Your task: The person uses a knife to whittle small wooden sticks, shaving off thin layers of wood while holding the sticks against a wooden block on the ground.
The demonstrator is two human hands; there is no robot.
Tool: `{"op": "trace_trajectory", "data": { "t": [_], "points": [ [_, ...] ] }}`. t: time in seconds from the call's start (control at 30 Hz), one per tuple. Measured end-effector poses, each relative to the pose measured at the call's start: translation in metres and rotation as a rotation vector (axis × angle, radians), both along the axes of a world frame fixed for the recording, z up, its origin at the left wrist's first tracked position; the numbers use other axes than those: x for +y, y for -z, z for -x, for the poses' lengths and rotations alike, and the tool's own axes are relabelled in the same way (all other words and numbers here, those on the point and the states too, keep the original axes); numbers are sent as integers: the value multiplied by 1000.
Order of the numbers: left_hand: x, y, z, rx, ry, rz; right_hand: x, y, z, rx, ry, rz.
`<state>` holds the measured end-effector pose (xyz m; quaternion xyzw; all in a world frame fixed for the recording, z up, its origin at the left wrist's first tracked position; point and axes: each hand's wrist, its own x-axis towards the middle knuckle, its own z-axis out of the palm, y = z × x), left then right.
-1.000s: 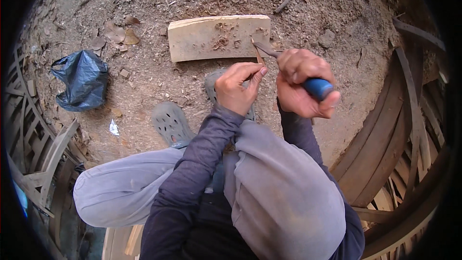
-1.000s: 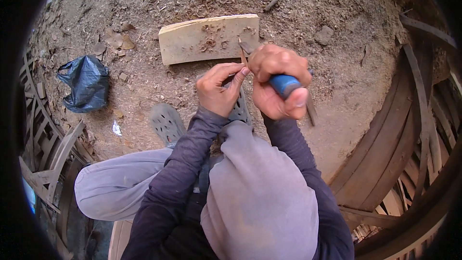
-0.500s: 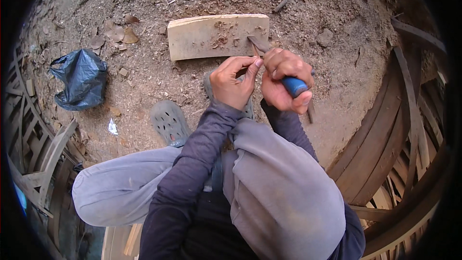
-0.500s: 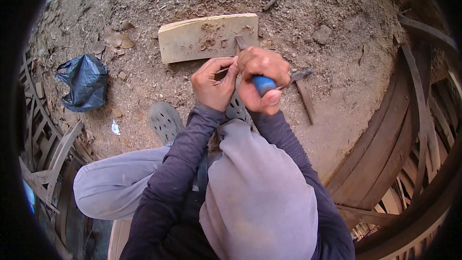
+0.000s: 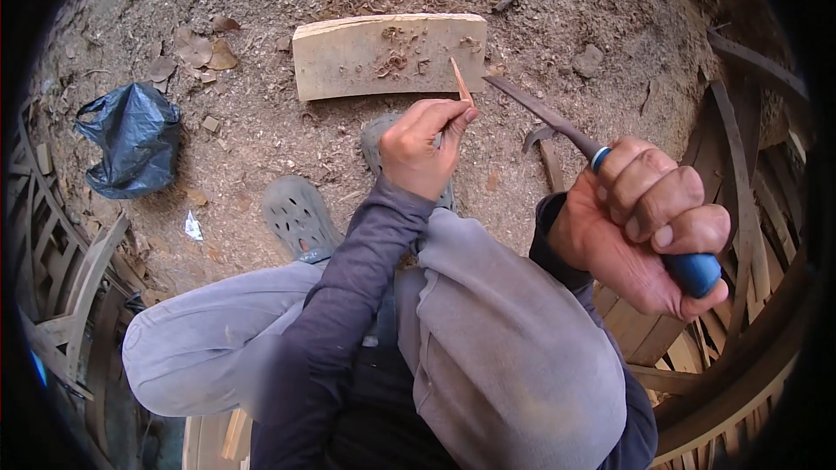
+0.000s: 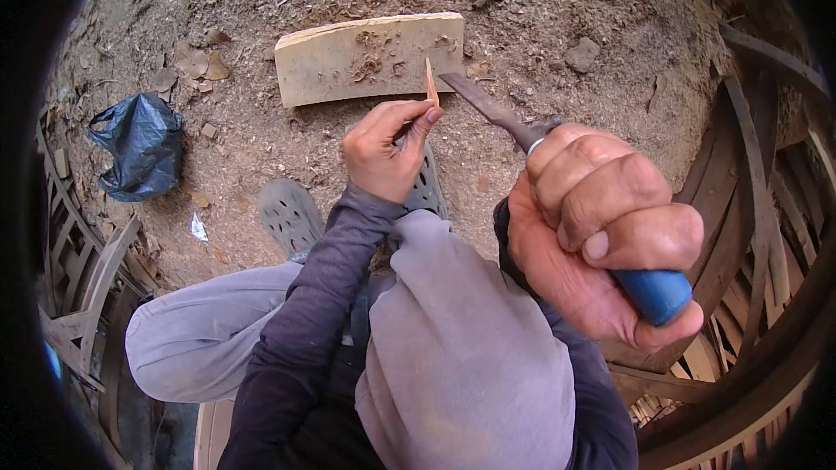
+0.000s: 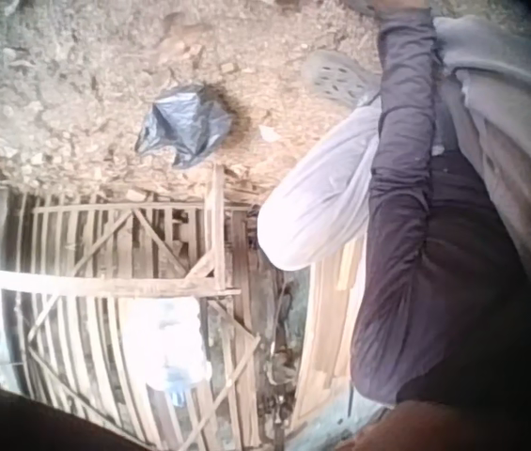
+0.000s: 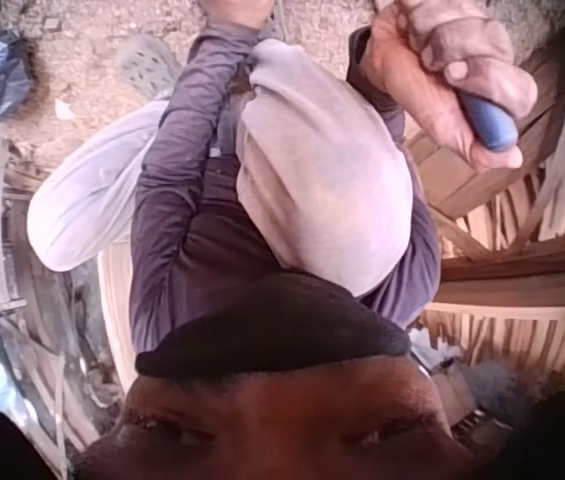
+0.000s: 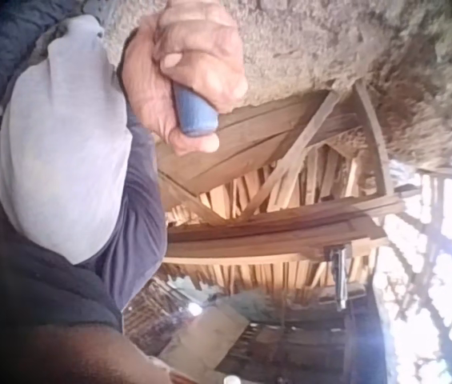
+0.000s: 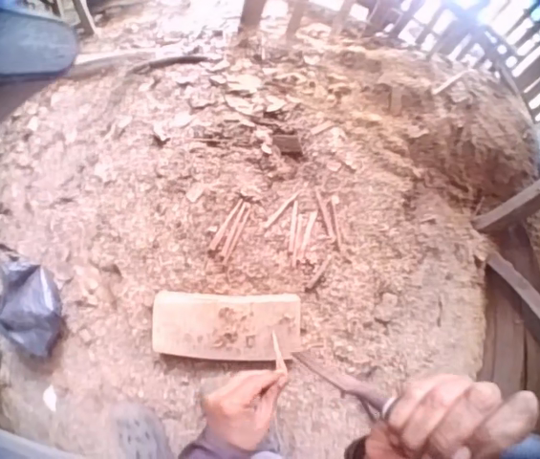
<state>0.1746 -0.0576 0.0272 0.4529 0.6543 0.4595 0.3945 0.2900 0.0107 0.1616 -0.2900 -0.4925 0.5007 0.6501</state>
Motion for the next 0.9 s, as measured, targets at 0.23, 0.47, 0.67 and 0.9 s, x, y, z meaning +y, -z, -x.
{"op": "trace_trajectory", "data": {
  "t": [0.23,0.47,0.67,0.9],
  "points": [
    [9,-5,0,57,17,-59,21,32,2,34,-83,-4],
    [4,-6,1,73,19,-23,29,20,6,32,16,41],
    [13,-9,2,78,19,3,27,6,4,-22,-53,-8],
    [16,0,9,27,-63,-7,27,14,7,65,-164,-52]
  ]
}}
